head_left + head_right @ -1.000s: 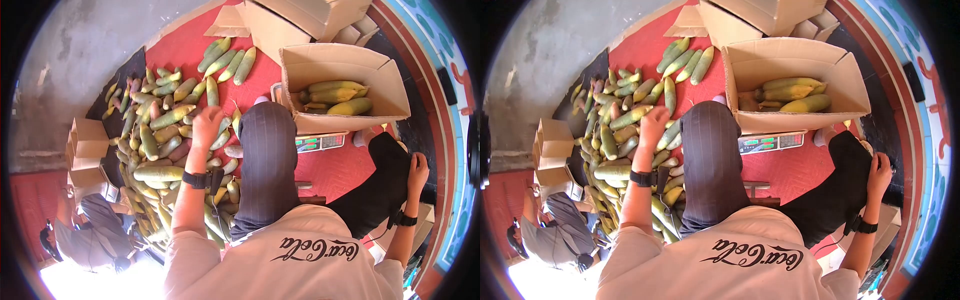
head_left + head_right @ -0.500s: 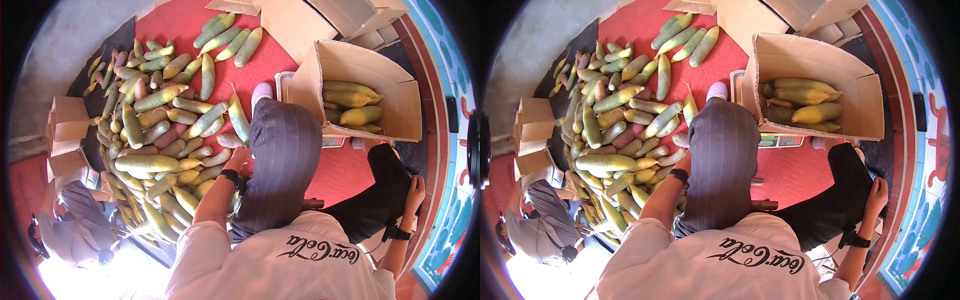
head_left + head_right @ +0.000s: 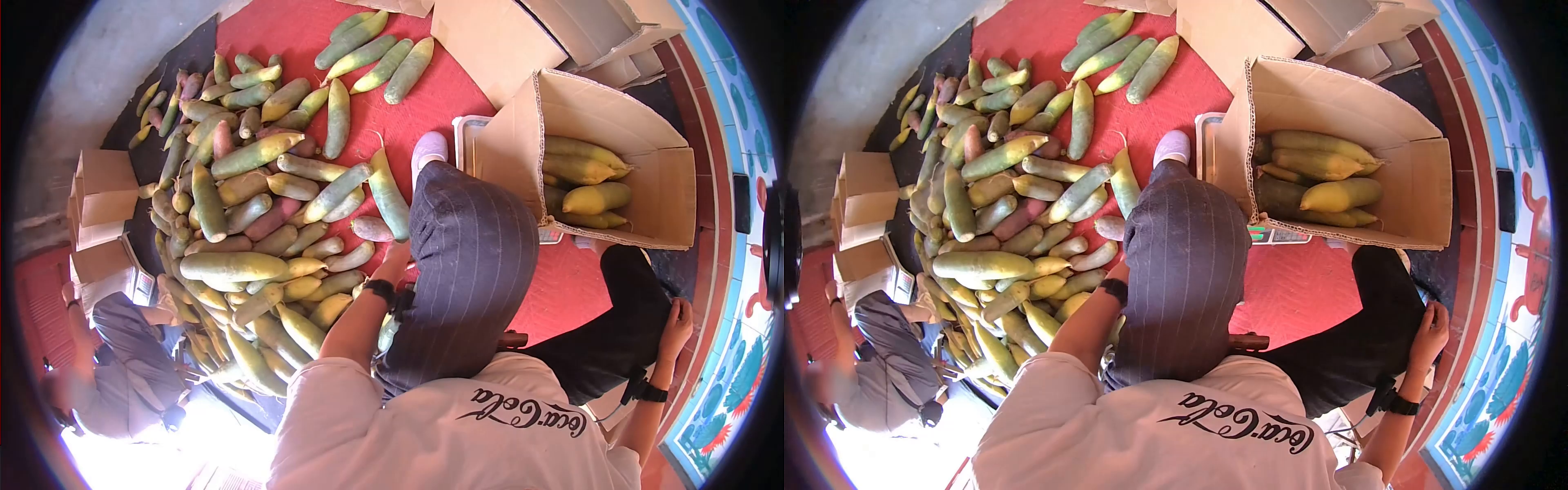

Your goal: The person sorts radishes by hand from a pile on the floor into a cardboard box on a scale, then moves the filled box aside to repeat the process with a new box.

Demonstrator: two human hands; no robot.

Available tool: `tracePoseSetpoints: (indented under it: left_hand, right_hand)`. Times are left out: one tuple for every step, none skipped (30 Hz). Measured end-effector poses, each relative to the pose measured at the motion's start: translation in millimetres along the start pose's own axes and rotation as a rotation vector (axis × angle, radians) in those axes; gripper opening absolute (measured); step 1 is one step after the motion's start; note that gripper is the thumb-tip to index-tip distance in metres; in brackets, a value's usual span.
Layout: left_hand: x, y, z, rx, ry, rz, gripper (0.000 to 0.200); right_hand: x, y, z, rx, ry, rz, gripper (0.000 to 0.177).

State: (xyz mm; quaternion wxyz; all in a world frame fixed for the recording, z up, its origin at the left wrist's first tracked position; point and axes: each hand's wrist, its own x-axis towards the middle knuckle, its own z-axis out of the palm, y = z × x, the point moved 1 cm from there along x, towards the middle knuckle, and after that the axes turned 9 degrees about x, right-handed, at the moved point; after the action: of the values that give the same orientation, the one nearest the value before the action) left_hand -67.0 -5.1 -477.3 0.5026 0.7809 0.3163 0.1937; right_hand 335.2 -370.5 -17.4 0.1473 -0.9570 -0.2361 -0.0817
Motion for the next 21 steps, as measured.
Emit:
tracePoseSetpoints:
  left_hand:
    - [4,-4,-1,0.015,0.015,0.068,0.039]
    - [4,-8,-4,0.031,0.029,0.137,0.039]
    - [26,37,-37,0.039,0.027,0.139,0.039]
    - [41,90,-70,-0.127,-0.018,-0.300,0.039]
    - [60,148,-102,-0.294,-0.060,-0.738,0.038]
    - [70,163,-120,-0.396,-0.025,-0.888,0.037]
    - [78,170,-137,-0.501,0.013,-1.035,0.036]
    - [84,173,-153,-0.620,-0.069,-1.029,0.030]
    - [86,169,-166,-0.724,-0.098,-0.988,0.028]
    - [91,177,-180,-0.664,-0.115,-0.984,0.028]
    - [96,187,-194,-0.605,-0.134,-0.982,0.028]
    - [101,195,-205,-0.550,-0.081,-0.934,0.031]
    - [108,203,-216,-0.496,-0.029,-0.887,0.035]
    - [116,213,-231,-0.425,-0.010,-0.820,0.037]
    - [124,213,-246,-0.434,-0.038,-0.829,0.039]
    - [133,218,-258,-0.396,0.001,-0.792,0.041]
    - [139,225,-268,-0.364,0.082,-0.753,0.042]
    - [146,220,-277,-0.304,0.212,-0.726,0.041]
    - [150,213,-287,-0.242,0.341,-0.696,0.039]
    - [149,193,-293,-0.241,0.341,-0.696,0.039]
    - [146,161,-299,-0.205,0.577,-0.611,0.038]
  right_hand:
    - [0,3,0,0.006,0.001,0.002,0.016]
    - [1,6,1,0.005,0.002,-0.015,0.016]
    - [0,8,1,0.004,0.003,-0.032,0.016]
    - [-1,6,1,0.011,0.002,-0.028,0.016]
    - [0,1,1,0.022,0.005,-0.017,0.016]
    - [0,-1,1,0.033,0.008,-0.007,0.016]
    - [0,-1,1,0.038,0.011,-0.007,0.016]
    - [0,0,1,0.046,0.009,-0.005,0.016]
    - [0,0,2,0.054,0.007,-0.004,0.016]
    - [1,0,3,0.061,0.012,-0.003,0.016]
    - [1,0,2,0.051,0.012,-0.023,0.017]
    - [1,-1,2,0.040,0.011,-0.043,0.017]
    - [0,-2,2,0.042,0.015,-0.040,0.017]
    - [0,-5,3,0.055,0.024,-0.042,0.017]
    - [0,-6,2,0.067,0.030,-0.046,0.016]
    - [0,-6,2,0.068,0.030,-0.046,0.016]
    - [1,-5,3,0.065,0.030,-0.039,0.016]
    - [1,-4,3,0.062,0.030,-0.031,0.016]
    - [1,-4,3,0.062,0.030,-0.031,0.016]
    - [1,-5,2,0.062,0.030,-0.026,0.015]
    - [0,-5,3,0.063,0.032,-0.019,0.015]
